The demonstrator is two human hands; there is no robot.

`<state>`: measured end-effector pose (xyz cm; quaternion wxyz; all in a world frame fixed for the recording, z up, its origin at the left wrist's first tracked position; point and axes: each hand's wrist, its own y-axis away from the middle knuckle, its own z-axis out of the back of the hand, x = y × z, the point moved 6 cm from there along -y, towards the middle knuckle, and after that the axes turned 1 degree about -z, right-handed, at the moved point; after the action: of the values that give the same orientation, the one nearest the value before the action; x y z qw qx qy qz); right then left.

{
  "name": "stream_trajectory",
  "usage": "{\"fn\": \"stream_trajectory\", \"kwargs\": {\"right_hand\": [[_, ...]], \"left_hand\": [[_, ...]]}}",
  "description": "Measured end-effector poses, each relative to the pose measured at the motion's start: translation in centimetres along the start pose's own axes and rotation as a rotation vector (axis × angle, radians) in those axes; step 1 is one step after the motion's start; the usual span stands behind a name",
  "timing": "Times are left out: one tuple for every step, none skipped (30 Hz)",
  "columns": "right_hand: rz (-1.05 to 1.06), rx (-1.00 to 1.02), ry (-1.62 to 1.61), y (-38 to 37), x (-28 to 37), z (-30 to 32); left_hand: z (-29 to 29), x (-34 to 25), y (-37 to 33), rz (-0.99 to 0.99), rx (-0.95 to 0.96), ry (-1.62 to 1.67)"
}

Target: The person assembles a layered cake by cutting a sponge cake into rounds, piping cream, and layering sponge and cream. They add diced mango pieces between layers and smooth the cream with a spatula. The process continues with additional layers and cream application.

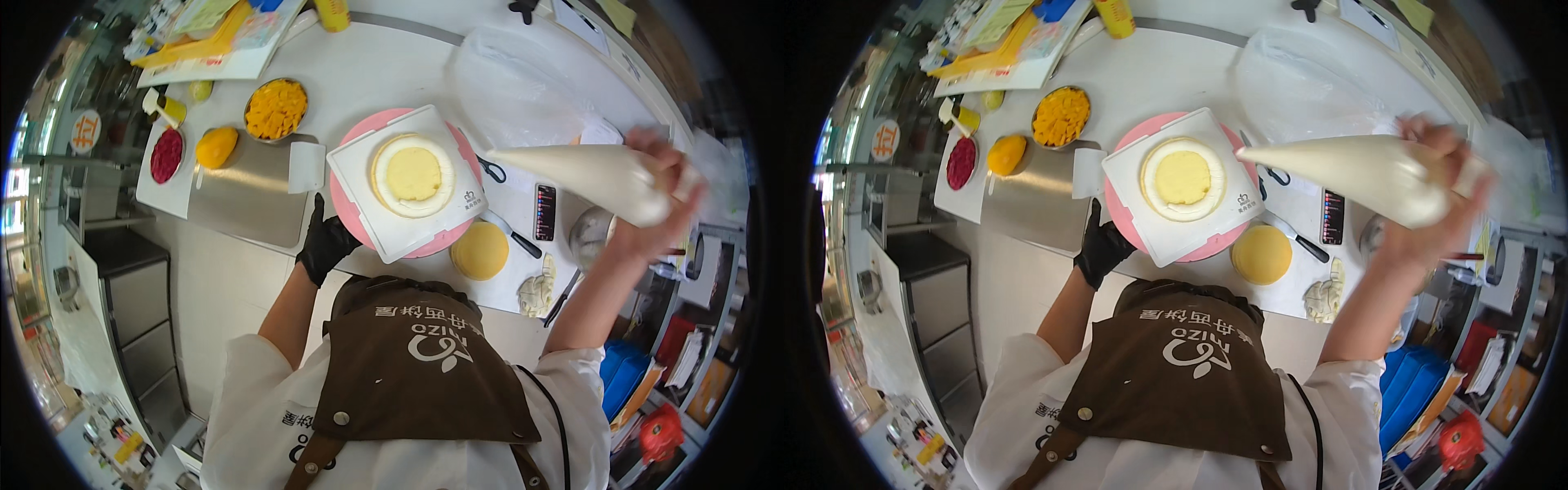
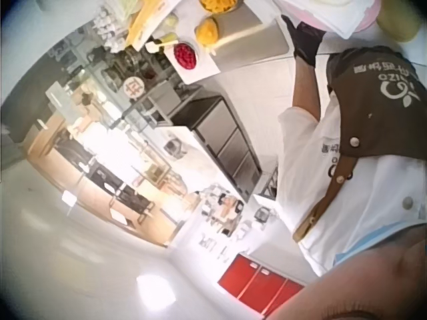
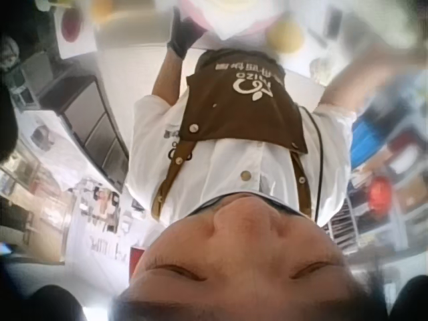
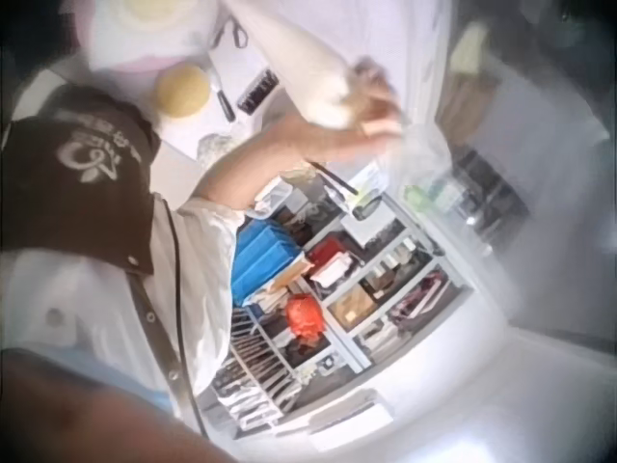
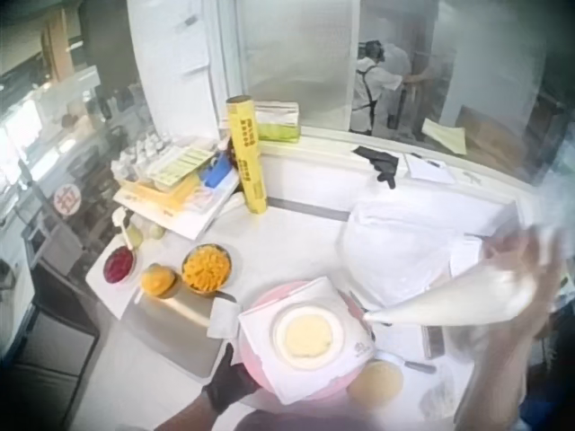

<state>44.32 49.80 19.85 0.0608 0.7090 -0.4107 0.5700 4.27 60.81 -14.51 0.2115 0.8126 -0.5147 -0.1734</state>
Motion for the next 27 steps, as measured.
{"fn": "stream_trajectory", "kwargs": {"right_hand": [[0.067,0.066,-0.106,-0.2,1.8,-1.1],[0.119,0.146,-0.216,-0.5,3.4,-2.3],[0.063,0.129,-0.199,-0.4,1.9,-2.9],[0.0,0.117,-0.204,-0.3,-0.5,-3.2],[-0.143,0.073,-0.318,0.6,-4.5,-2.9],[-0.188,0.176,-0.292,1.7,-7.9,-3.4],[-0.234,0.275,-0.27,2.7,-10.8,-4.3],[-0.254,0.291,-0.139,3.5,-12.4,-6.1],[-0.271,0.3,-0.005,4.6,-13.7,-8.0],[-0.271,0.323,0.038,5.3,-14.6,-9.9],[-0.266,0.348,0.079,5.8,-15.2,-11.4],[-0.281,0.355,0.096,6.0,-15.7,-12.6],[-0.293,0.356,0.119,5.9,-15.7,-13.6],[-0.305,0.355,0.142,5.9,-15.7,-14.2],[-0.273,0.329,0.156,5.5,-15.7,-14.5],[-0.24,0.303,0.17,5.1,-15.6,-14.8],[-0.208,0.276,0.184,4.7,-15.6,-14.8],[-0.172,0.253,0.223,4.3,-15.5,-14.6],[-0.136,0.229,0.263,3.9,-15.2,-14.1],[-0.1,0.206,0.303,3.5,-14.9,-13.5],[-0.12,0.235,0.347,3.3,-14.6,-12.9],[-0.142,0.267,0.39,3.2,-14.1,-12.0],[-0.163,0.299,0.433,3.4,-13.6,-11.4],[-0.202,0.327,0.45,3.7,-13.1,-11.3],[-0.246,0.358,0.431,4.5,-13.0,-11.3],[-0.29,0.39,0.411,5.4,-13.1,-11.4],[-0.332,0.414,0.391,6.1,-13.3,-11.6]], "left_hand": [[0.2,0.4,-0.2,0.011,0.002,0.018],[0.4,0.8,-0.3,0.021,0.005,0.036],[0.3,1.1,-0.6,0.027,0.013,0.049],[0.4,1.3,-0.4,-0.015,-0.075,0.089],[0.4,1.7,-0.6,-0.018,-0.086,0.111],[0.3,2.2,-0.7,-0.015,-0.085,0.122],[0.2,2.5,-0.8,-0.016,-0.062,0.12],[0.3,2.9,-0.9,-0.013,-0.048,0.125],[0.2,3.3,-0.9,0.002,-0.032,0.133],[0.3,3.6,-0.9,0.004,-0.027,0.135],[0.3,3.8,-0.9,0.007,-0.024,0.136],[0.3,4.1,-1.0,0.007,-0.021,0.135],[0.3,4.2,-1.1,0.008,-0.022,0.134],[0.2,4.5,-1.2,0.016,-0.023,0.134],[0.2,4.7,-1.3,0.016,-0.022,0.13],[0.3,4.8,-1.2,0.021,-0.025,0.135],[0.3,4.8,-1.2,0.02,-0.025,0.133],[0.3,4.9,-1.2,0.019,-0.026,0.133],[0.4,4.9,-1.3,0.018,-0.027,0.129],[0.4,4.8,-1.3,0.018,-0.026,0.129],[0.4,4.8,-1.4,0.017,-0.025,0.126],[0.5,4.8,-1.4,0.014,-0.026,0.125],[0.6,4.7,-1.5,0.009,-0.028,0.122],[0.6,4.5,-1.5,0.007,-0.029,0.119],[0.7,4.5,-1.5,0.004,-0.03,0.117],[0.8,4.5,-1.5,0.003,-0.031,0.117],[0.8,4.3,-1.5,0.002,-0.03,0.111]]}}
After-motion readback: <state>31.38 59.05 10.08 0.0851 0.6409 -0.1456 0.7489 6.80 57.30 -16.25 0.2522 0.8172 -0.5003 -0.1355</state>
